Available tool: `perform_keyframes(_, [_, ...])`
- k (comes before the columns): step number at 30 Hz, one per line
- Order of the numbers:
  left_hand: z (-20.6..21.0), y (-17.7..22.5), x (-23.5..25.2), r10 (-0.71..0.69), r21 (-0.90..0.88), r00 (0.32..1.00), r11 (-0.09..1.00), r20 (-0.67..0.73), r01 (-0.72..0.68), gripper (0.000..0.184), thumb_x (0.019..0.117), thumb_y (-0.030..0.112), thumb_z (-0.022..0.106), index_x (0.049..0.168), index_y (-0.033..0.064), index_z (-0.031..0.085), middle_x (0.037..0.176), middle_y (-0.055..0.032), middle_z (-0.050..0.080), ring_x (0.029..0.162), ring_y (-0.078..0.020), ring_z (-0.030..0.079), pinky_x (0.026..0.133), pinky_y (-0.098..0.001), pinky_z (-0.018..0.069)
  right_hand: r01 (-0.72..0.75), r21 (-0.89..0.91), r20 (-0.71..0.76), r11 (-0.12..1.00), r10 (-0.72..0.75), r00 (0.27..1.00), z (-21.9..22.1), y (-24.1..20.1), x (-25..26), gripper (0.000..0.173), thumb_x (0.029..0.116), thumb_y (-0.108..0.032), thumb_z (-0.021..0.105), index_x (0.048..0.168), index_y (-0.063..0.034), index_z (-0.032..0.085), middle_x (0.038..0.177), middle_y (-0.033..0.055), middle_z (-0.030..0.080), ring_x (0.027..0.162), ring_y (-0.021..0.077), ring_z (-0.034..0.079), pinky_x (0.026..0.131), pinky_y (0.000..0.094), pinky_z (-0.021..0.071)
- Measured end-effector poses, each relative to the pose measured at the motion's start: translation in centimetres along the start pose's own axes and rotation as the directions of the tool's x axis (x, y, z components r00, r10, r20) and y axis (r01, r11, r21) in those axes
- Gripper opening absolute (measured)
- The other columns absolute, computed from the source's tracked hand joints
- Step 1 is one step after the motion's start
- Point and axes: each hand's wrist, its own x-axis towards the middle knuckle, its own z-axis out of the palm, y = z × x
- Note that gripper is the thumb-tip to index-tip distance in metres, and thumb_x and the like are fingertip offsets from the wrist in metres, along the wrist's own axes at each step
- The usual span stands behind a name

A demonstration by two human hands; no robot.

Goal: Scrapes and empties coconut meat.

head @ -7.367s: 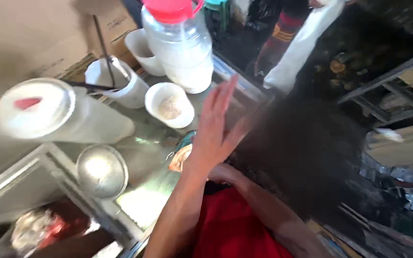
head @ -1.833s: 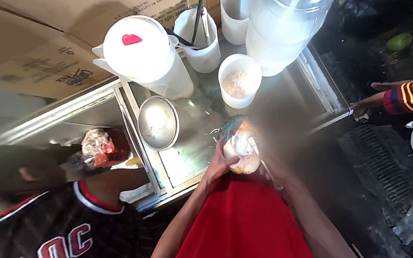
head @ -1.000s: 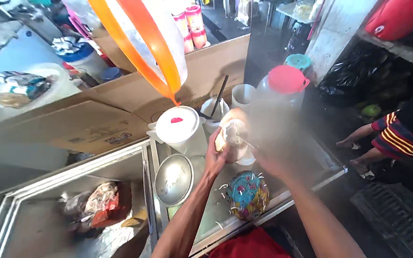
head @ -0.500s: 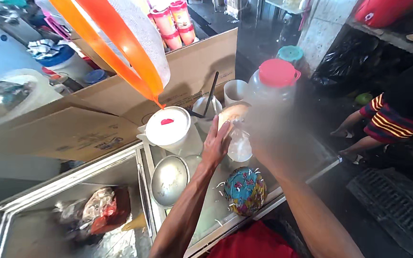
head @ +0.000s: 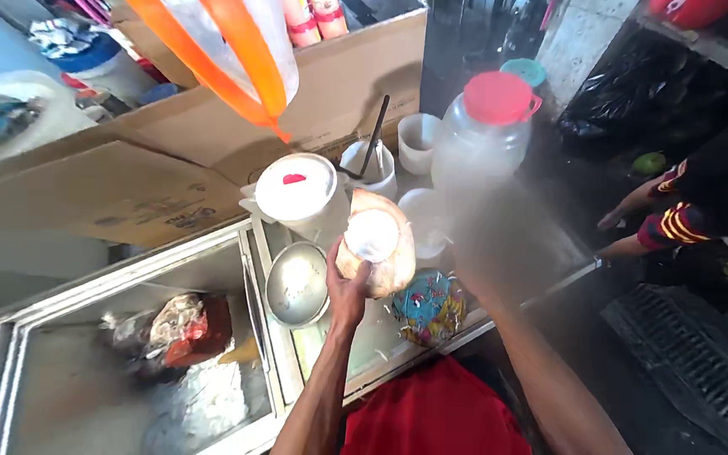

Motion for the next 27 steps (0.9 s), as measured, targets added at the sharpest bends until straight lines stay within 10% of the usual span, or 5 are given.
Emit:
perform_keyframes(4, [-2.6, -3.4, -3.9, -0.336, 0.023, 0.910, 0.940, 0.245, 0.341, 0.069, 0.0887, 0.006, 0.071, 0.151, 0.0062, 0.040, 0.127, -0.0158, 0.066, 0.103, -0.0247, 0.071, 0.085, -0.0429, 0.0633, 0.108, 0.262, -0.183, 0.959, -0.060, 0.981, -0.5, 1.3, -2.8, 0.045, 0.1087, -0.023, 0.046, 0.151, -0.0114, 0.052, 0.119, 0.0177, 0.071, 0.101, 0.0286, 0.071, 0.092, 0.0477, 0.0573])
perform_keyframes(9, [-2.3, -8.4, -4.9, -0.485, 0.155, 0.693, 0.861, 0.533, 0.484, 0.065, 0.0889, 0.007, 0.072, 0.149, 0.0105, 0.047, 0.132, -0.0137, 0.065, 0.112, -0.0250, 0.069, 0.093, -0.0440, 0.0603, -0.011, 0.495, 0.229, 0.869, -0.118, 0.966, -0.2, 3.8, -9.0, 0.047, 0.1079, -0.024, 0.044, 0.153, -0.0118, 0.050, 0.101, 0.0078, 0.071, 0.073, 0.0145, 0.064, 0.068, 0.0344, 0.0573])
perform_keyframes(18, [2.3, -5.1, -7.1, -0.506, 0.882, 0.785, 0.460, 0.357, -0.105, 0.122, 0.0662, 0.055, 0.088, 0.164, 0.0301, 0.019, 0.161, -0.0212, 0.030, 0.125, -0.0424, 0.056, 0.089, -0.0566, 0.0568, -0.434, 0.455, 0.587, 0.777, 0.104, 0.803, 5.6, 0.4, -10.7, 0.051, 0.1115, -0.023, 0.035, 0.160, -0.0110, 0.035, 0.087, 0.0090, 0.065, 0.050, 0.0154, 0.057, 0.047, 0.0332, 0.0537])
perform_keyframes(23, [3.2, -6.0, -6.3, -0.516, 0.907, 0.768, 0.371, 0.380, -0.199, 0.114, 0.0727, 0.049, 0.086, 0.164, 0.0278, 0.021, 0.153, -0.0267, 0.037, 0.126, -0.0480, 0.051, 0.093, -0.0593, 0.0530, -0.165, 0.257, 0.561, 0.952, -0.008, 0.828, 6.8, -1.4, -9.5, 0.050, 0.1098, -0.020, 0.037, 0.159, -0.0109, 0.039, 0.119, 0.0195, 0.070, 0.109, 0.0311, 0.069, 0.100, 0.0485, 0.0525])
perform_keyframes(27, [2.3, -6.9, -5.7, -0.499, 0.877, 0.732, 0.373, 0.464, -0.302, 0.119, 0.0723, 0.054, 0.086, 0.165, 0.0364, 0.012, 0.155, -0.0216, 0.035, 0.126, -0.0438, 0.052, 0.086, -0.0582, 0.0564, 0.139, -0.022, 0.744, 0.990, -0.077, 0.663, 3.2, -0.5, -8.9, 0.042, 0.1076, -0.019, 0.042, 0.148, -0.0159, 0.052, 0.120, 0.0208, 0.068, 0.114, 0.0407, 0.065, 0.094, 0.0614, 0.0520])
